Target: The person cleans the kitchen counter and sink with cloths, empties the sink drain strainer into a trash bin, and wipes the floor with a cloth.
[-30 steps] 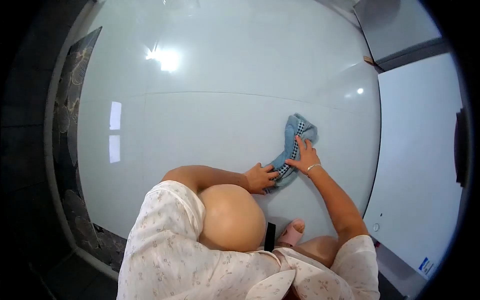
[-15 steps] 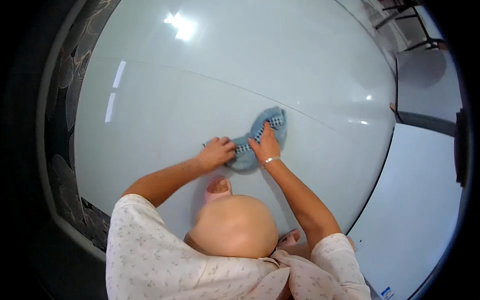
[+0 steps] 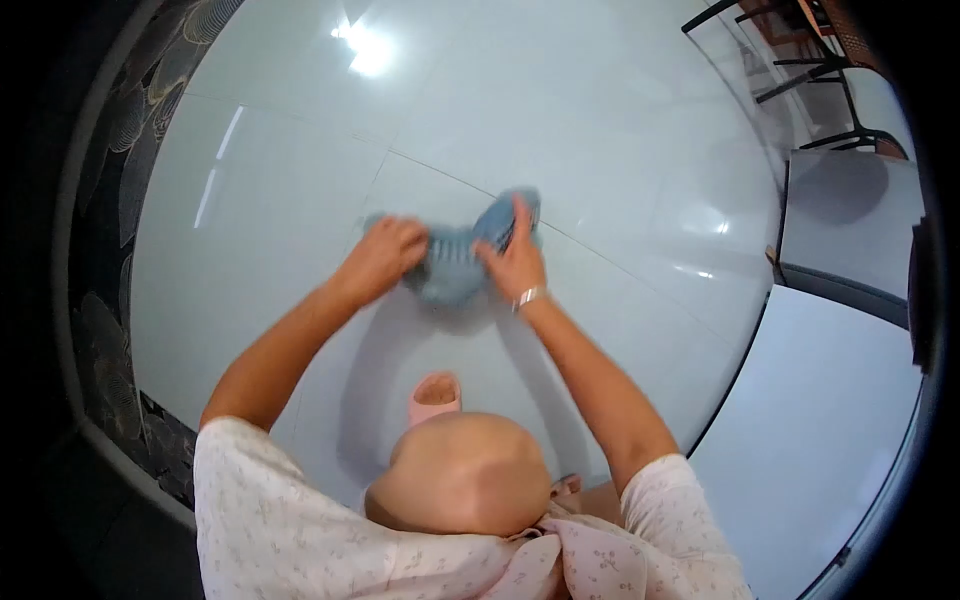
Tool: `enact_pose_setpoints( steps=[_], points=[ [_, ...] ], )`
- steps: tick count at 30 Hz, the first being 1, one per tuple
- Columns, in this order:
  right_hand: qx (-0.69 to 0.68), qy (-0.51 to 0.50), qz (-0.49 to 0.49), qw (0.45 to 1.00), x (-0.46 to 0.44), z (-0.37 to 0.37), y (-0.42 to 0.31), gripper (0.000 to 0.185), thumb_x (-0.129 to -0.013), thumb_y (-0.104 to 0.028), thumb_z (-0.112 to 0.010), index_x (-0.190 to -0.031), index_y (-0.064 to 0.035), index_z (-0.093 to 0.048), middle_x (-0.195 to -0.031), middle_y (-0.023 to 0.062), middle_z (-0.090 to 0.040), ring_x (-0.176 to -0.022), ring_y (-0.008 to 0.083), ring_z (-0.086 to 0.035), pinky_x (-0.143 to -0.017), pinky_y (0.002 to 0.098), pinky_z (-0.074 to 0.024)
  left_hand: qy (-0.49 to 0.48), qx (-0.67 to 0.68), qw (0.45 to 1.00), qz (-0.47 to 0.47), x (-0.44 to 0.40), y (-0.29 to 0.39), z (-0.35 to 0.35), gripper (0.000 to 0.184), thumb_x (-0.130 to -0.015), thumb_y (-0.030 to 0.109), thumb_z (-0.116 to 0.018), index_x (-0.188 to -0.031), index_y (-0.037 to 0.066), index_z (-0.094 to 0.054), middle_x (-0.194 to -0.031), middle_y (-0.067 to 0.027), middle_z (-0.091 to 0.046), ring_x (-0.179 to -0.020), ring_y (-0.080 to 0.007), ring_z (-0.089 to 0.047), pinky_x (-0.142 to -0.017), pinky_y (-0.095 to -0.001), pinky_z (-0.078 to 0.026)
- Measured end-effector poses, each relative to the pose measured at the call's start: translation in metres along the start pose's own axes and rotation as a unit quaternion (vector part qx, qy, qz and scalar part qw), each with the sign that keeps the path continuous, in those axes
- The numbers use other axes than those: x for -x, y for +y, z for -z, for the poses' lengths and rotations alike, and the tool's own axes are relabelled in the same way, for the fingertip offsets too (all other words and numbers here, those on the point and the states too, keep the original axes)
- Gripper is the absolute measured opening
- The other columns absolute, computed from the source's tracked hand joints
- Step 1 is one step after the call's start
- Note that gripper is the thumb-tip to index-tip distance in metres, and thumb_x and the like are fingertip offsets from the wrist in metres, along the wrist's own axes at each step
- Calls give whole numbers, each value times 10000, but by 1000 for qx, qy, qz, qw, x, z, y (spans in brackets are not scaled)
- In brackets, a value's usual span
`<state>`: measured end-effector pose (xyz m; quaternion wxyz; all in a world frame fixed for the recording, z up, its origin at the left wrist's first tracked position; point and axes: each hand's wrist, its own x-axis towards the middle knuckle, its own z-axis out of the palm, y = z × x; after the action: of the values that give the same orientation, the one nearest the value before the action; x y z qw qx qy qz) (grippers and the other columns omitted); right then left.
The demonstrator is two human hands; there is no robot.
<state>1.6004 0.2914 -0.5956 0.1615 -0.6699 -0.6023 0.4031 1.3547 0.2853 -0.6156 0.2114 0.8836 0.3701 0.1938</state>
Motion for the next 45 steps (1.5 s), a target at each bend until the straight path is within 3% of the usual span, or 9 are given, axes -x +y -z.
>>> enact_pose_setpoints(
  steps=[4, 7, 9, 12, 24, 29, 35, 37, 45],
  points=[
    [237, -255, 50, 936, 79, -23, 4, 884, -736, -432, -773, -1443, -77, -378, -1224, 190, -561, -1112, 336, -548, -994, 426, -421, -52, -11, 995, 84, 108, 50, 2, 176, -767, 21, -568, -941, 28, -590, -1149, -142, -579, -1168, -318, -524, -1060, -473, -351],
    [288, -73, 279, 913, 99, -36, 26, 831, -701, -413, -795, -1401, -125, -453, -1155, 102, -559, -1126, 271, -524, -998, 456, -373, -119, -19, 963, 240, 156, 89, 5, 364, -787, 57, -652, -1144, 59, -579, -1437, -181, -386, -1364, -369, -333, -1112, -535, -279],
    [285, -69, 294, 910, 91, -39, 37, 768, -701, -363, -798, -1369, -153, -483, -1159, 71, -556, -1112, 258, -523, -980, 477, -365, -159, 20, 931, 329, 166, 102, -2, 511, -797, 138, -730, -1266, 75, -536, -1593, -173, -133, -1463, -413, -110, -1130, -601, -209],
    [262, -64, 294, 917, 69, -49, 46, 650, -701, -244, -793, -1296, -193, -538, -1161, 37, -557, -1089, 250, -524, -943, 483, -369, -70, -4, 931, 359, 148, 83, -35, 475, -805, 110, -714, -1247, 67, -544, -1580, -179, -171, -1458, -412, -133, -1126, -609, -210],
    [235, 94, 105, 962, -113, 24, 53, 448, -752, -7, -691, -1172, -146, -617, -1080, 132, -583, -1069, 331, -543, -911, 416, -481, 82, -70, 985, 137, -107, -67, -63, 325, -856, 30, -546, -1173, 66, -605, -1422, -125, -479, -1335, -319, -404, -1104, -519, -298],
    [222, 130, 59, 964, -73, 101, 57, 427, -782, -15, -671, -1194, -90, -591, -1115, 129, -549, -1065, 325, -528, -916, 401, -463, 107, -22, 987, 115, -154, -30, -49, 360, -854, 39, -559, -1201, 126, -607, -1312, -112, -569, -1152, -316, -545, -979, -465, -393],
    [201, 70, 21, 977, 59, 99, 109, 435, -786, -27, -663, -1209, -73, -571, -1129, 126, -535, -1104, 327, -515, -932, 388, -454, -10, 5, 1000, 14, -78, 37, -84, 438, -810, 66, -631, -1226, 199, -597, -1409, -101, -487, -1263, -335, -467, -1031, -546, -342],
    [202, 46, 26, 978, 81, 88, 125, 673, -755, -171, -754, -1372, -154, -484, -1337, 151, -461, -1224, 356, -451, -1007, 429, -405, -41, -35, 997, -52, -55, 46, -97, 483, -813, 128, -668, -1271, 251, -576, -1498, -77, -381, -1391, -331, -322, -1103, -610, -238],
    [279, 35, 141, 949, 68, 59, 136, 824, -676, -294, -827, -1417, -304, -467, -1531, 150, -296, -1342, 389, -325, -1036, 553, -298, -69, -25, 997, -16, -42, 37, -103, 608, -834, 251, -695, -1390, 364, -479, -1558, -28, -291, -1462, -319, -183, -1144, -625, -136]
  ],
)
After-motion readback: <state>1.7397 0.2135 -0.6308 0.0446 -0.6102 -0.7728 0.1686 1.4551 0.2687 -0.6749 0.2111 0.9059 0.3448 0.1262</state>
